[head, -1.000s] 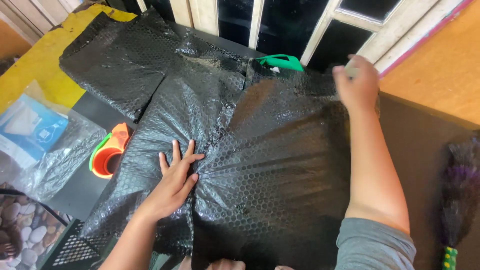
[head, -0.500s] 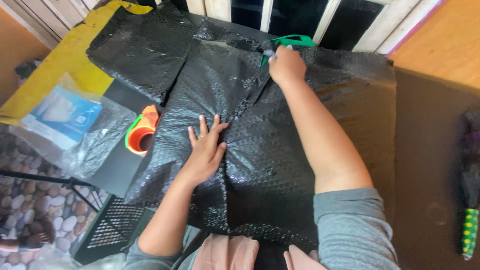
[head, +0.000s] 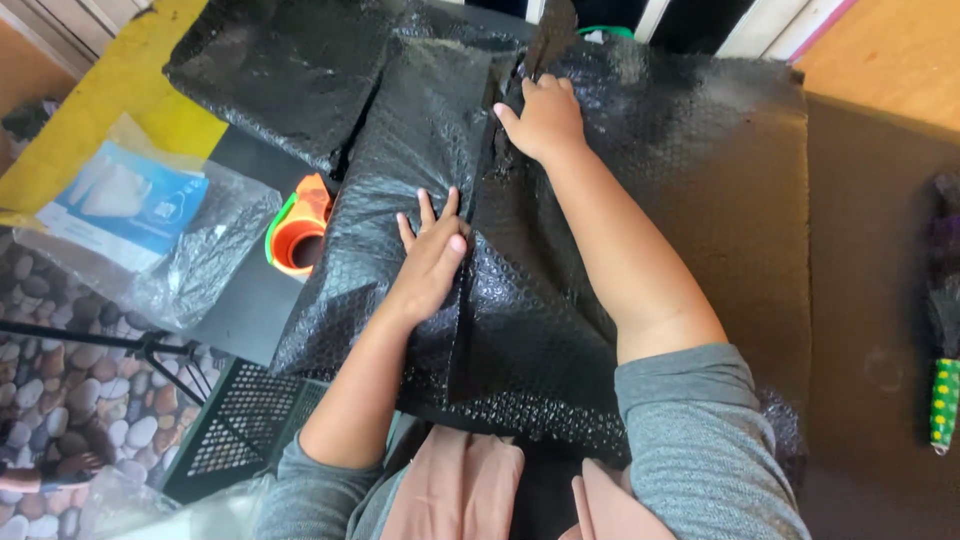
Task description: The person wraps a green tote bag in black bubble wrap on a table. They fold the bubble wrap around the bag, then use a tape dispenser to apply clear tape to secure the wrap. The person repeatedly pulls and cuts tape to seal the package.
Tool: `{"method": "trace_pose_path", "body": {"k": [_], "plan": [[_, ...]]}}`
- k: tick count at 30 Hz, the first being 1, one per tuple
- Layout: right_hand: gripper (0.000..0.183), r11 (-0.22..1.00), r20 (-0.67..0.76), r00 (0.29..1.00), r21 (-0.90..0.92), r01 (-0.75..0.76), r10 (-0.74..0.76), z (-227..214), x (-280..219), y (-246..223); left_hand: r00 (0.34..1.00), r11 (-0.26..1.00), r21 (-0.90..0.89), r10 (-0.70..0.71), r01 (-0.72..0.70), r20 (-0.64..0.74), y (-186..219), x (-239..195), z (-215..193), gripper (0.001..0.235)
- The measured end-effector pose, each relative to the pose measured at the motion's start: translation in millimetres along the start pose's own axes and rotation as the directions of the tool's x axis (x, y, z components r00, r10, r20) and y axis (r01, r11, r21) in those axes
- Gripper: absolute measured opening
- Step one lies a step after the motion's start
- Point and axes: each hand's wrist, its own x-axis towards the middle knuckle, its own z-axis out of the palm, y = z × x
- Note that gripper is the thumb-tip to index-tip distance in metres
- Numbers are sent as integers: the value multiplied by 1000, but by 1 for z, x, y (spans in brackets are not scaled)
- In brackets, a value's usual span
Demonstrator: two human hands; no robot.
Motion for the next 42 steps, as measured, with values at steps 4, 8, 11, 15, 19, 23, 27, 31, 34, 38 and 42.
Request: {"method": "trace_pose_path", "body": {"k": [4,8,11,15,19,23,27,31,34,38,42], "plan": [[83,995,130,989,-84,-61,72,-5,-12,-11,1000,999,39,12,-13,29,-4,2,0,40],[83,999,216,976,36,-31,23,-29,-39,-28,997,991,128,22,-31,67,-12,1,0,35],[80,993,283,952,4,120,-116,-81,-88,-56,995,984,167,56,-69,81,-20,3,1,31],[75,947,318,911,-93,306,-263,-145,-196,-85,994,997,80,6,-15,111,3,-2,-12,26],[75,839,98,858,-178,514,-505,-107,-280,-70,998,948,319,-16,-5,60,18,-4,-9,67],[78,762,-271,751,-477,439,-602,13,-304,-35,970,679,710,241,-186,24,27,-2,-18,79],[73,784,-413,684,-467,409,-602,30,-302,-27,929,683,712,349,-162,-124,-21,16,-78,58],[88,818,-441,694,-394,419,-569,24,-305,-28,926,682,631,-215,369,-309,-76,39,-105,92],[91,829,-443,703,-356,432,-556,22,-303,-21,915,636,660,-305,401,-263,-78,48,-100,90],[88,832,-408,726,-312,459,-553,9,-297,-7,947,625,711,-227,321,-228,-76,58,-87,86],[83,888,-312,834,-231,398,-455,-25,-294,44,973,717,658,-155,230,-171,-53,73,-37,87]]}}
